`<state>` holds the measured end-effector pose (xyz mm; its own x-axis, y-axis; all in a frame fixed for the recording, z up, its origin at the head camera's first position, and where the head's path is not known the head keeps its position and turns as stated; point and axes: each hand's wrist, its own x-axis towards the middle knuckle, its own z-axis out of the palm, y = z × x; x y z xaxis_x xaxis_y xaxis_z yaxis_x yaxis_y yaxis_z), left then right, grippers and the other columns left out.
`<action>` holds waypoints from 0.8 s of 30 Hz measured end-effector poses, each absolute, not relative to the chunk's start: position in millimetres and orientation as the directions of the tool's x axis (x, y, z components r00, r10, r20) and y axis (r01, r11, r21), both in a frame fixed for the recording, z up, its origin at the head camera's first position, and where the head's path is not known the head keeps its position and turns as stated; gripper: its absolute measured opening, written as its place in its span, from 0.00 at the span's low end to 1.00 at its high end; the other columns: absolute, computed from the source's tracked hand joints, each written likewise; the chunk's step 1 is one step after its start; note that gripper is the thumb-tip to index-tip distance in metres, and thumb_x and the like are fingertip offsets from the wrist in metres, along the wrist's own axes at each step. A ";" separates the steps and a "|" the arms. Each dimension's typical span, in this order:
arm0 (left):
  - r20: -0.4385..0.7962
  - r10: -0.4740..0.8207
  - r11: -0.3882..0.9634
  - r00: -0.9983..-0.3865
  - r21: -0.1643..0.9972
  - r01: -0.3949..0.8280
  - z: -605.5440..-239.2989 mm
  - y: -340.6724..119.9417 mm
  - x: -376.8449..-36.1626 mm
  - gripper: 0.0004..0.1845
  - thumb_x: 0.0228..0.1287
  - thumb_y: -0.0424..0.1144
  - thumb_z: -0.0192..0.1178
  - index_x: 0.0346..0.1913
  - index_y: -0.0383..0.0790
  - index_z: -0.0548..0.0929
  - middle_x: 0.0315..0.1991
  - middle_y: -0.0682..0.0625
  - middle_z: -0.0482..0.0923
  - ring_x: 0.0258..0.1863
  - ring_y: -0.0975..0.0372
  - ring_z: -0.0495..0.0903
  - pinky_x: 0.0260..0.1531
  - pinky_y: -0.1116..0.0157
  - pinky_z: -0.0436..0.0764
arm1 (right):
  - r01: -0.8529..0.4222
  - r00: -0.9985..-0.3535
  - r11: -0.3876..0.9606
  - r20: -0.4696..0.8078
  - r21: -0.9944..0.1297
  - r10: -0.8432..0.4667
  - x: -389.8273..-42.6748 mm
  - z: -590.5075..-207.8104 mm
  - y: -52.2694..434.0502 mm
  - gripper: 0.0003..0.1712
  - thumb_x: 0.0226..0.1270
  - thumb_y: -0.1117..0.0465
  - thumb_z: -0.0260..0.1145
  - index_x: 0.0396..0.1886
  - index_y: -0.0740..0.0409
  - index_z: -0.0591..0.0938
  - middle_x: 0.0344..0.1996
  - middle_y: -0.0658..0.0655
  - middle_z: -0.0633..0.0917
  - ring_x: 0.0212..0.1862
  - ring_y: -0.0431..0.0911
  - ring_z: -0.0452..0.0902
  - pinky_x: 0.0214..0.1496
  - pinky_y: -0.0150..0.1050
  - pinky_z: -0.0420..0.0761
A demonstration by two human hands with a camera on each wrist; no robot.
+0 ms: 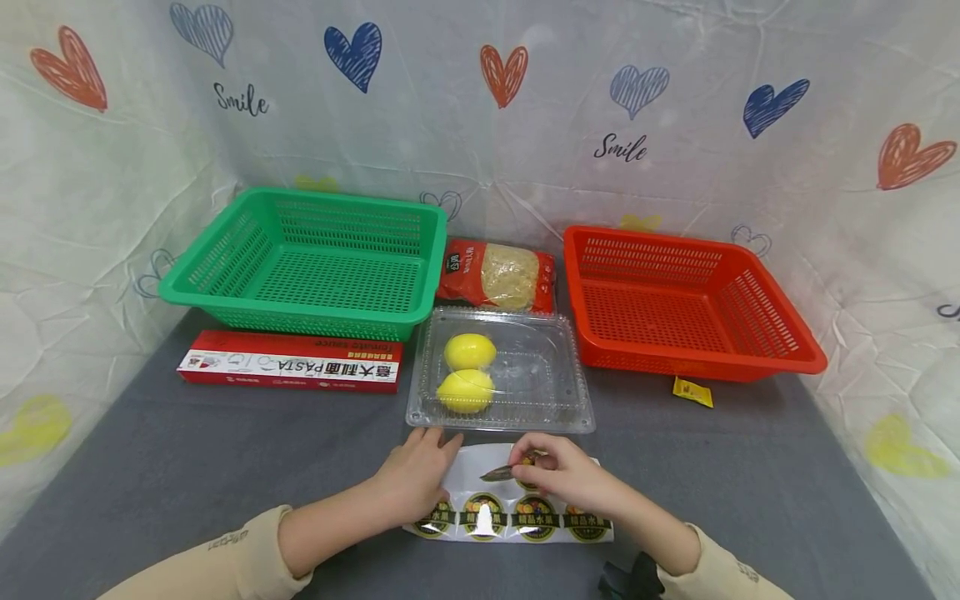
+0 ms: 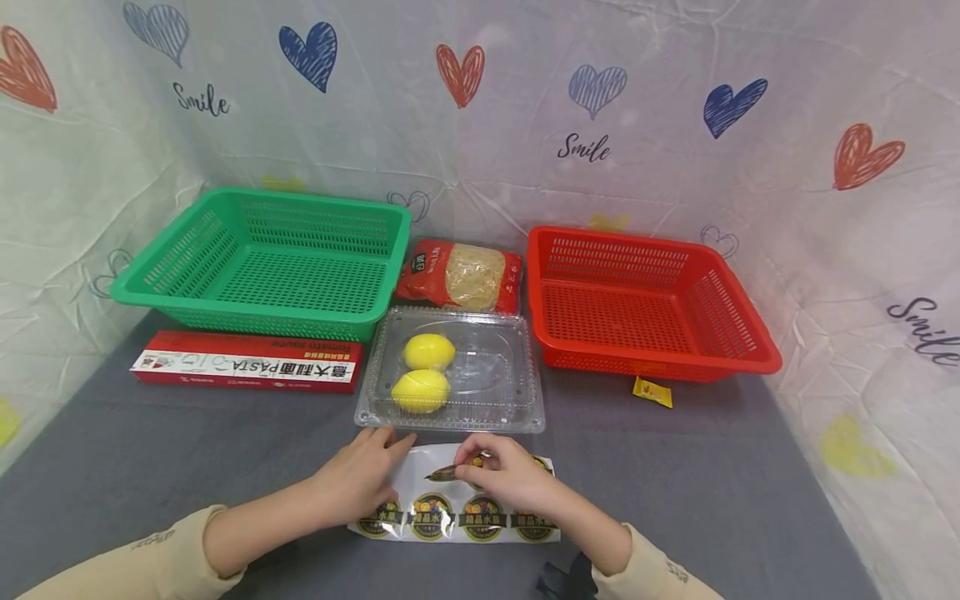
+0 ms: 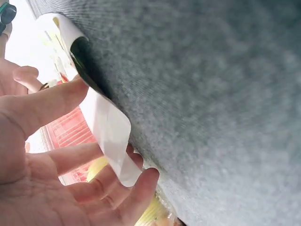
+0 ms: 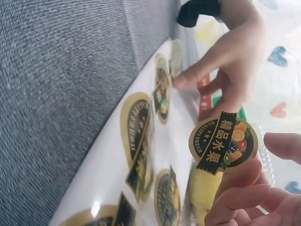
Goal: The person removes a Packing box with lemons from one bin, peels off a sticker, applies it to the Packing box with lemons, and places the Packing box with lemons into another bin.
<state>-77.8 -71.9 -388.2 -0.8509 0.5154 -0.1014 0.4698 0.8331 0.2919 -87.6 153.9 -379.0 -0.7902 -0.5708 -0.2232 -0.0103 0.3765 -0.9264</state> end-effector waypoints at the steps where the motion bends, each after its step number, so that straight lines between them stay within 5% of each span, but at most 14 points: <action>1: -0.100 0.513 0.834 -0.852 0.295 0.467 -388.2 -72.5 -78.1 0.33 0.42 0.38 0.73 0.55 0.30 0.75 0.45 0.37 0.71 0.45 0.47 0.70 0.31 0.50 0.77 | -0.011 -0.792 0.375 -0.221 -0.927 -0.569 -87.3 -377.3 154.9 0.09 0.64 0.62 0.60 0.39 0.64 0.76 0.30 0.54 0.77 0.20 0.40 0.67 0.23 0.32 0.71; 24: 0.030 0.526 0.802 -0.850 0.316 0.507 -372.1 -87.8 -69.7 0.19 0.53 0.33 0.65 0.47 0.28 0.78 0.43 0.39 0.75 0.43 0.48 0.75 0.36 0.53 0.78 | -0.098 -0.813 0.380 -0.147 -0.920 -0.564 -84.3 -360.0 171.9 0.12 0.65 0.60 0.59 0.45 0.61 0.76 0.34 0.56 0.78 0.20 0.37 0.66 0.17 0.31 0.69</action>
<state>-69.7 -87.8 -372.1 -0.8500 0.5259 0.0300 0.5072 0.8018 0.3161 -84.3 171.9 -360.0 -0.8128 -0.5637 -0.1466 -0.0976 0.3799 -0.9198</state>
